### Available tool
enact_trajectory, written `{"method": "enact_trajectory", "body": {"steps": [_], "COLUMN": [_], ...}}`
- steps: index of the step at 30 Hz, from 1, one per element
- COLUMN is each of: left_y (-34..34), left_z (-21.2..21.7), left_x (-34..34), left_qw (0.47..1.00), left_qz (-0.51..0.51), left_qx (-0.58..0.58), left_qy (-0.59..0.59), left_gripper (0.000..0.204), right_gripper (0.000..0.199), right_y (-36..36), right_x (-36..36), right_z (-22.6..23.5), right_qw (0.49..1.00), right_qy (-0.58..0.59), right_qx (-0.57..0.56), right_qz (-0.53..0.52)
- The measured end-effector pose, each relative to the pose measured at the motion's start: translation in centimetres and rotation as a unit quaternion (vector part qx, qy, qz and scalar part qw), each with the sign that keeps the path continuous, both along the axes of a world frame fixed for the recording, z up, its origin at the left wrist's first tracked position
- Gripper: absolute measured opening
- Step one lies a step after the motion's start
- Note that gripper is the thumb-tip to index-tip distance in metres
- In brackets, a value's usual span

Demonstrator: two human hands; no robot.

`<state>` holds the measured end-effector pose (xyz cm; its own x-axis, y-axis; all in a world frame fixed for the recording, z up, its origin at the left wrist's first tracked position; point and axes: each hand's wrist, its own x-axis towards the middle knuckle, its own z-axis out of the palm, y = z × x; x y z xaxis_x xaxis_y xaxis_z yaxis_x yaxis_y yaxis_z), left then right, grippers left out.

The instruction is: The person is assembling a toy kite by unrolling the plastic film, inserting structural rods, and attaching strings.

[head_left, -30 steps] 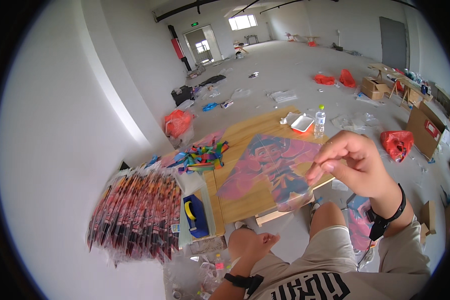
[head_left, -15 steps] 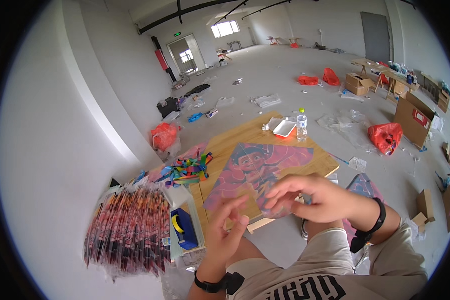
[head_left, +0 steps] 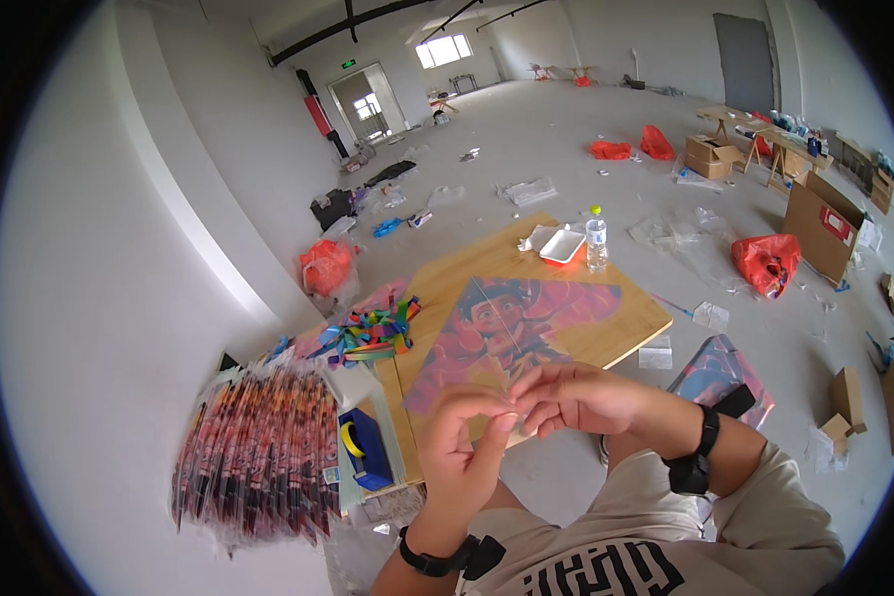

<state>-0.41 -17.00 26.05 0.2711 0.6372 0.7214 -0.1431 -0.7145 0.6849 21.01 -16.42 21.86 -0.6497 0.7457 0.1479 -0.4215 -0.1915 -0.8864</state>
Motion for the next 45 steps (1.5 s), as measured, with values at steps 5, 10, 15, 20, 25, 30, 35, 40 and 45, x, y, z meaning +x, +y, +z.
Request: {"method": "enact_trajectory", "body": {"steps": [5,10,15,20,25,30,35,40,45], "left_y": [-0.2,0.7,2.0,3.1,3.8,4.5,5.5,5.7,5.0], "left_z": [1.4,1.9,2.3,2.1,1.8,1.4,0.8,1.2,2.0], "left_x": [0.0,-1.0,-1.6,-2.6,-3.2,-3.2,-3.8,-4.5,-4.1], "left_qw": [0.999,0.995,0.991,0.982,0.976,0.972,0.969,0.973,0.97], "left_qz": [0.001,0.058,0.116,0.164,0.193,0.2,0.191,0.179,0.18], "left_qx": [-0.037,-0.084,-0.038,-0.04,-0.035,-0.029,-0.043,-0.028,-0.032], "left_qy": [-0.005,-0.014,-0.047,-0.083,-0.096,-0.119,-0.149,-0.145,-0.162], "left_gripper": [0.021,0.023,0.024,0.025,0.023,0.021,0.022,0.023,0.023], "right_gripper": [0.04,0.055,0.068,0.053,0.027,0.022,0.024,0.018,0.025], "right_y": [1.0,-2.2,-5.4,-7.4,-8.8,-9.1,-9.5,-10.0,-10.6], "right_x": [0.1,0.4,1.5,2.9,3.1,3.5,3.5,3.5,3.8], "right_z": [-8.7,-14.6,-15.4,-17.2,-18.8,-19.4,-20.0,-19.6,-19.0], "right_qw": [0.989,0.997,0.996,0.994,0.98,0.963,0.964,0.943,0.926], "right_qy": [-0.03,-0.011,-0.063,-0.099,0.025,0.087,0.038,-0.011,0.037], "right_qx": [-0.084,-0.071,-0.054,-0.046,-0.132,-0.153,-0.106,-0.155,-0.211], "right_qz": [-0.119,0.001,0.034,0.02,-0.149,-0.204,-0.241,-0.294,-0.312]}}
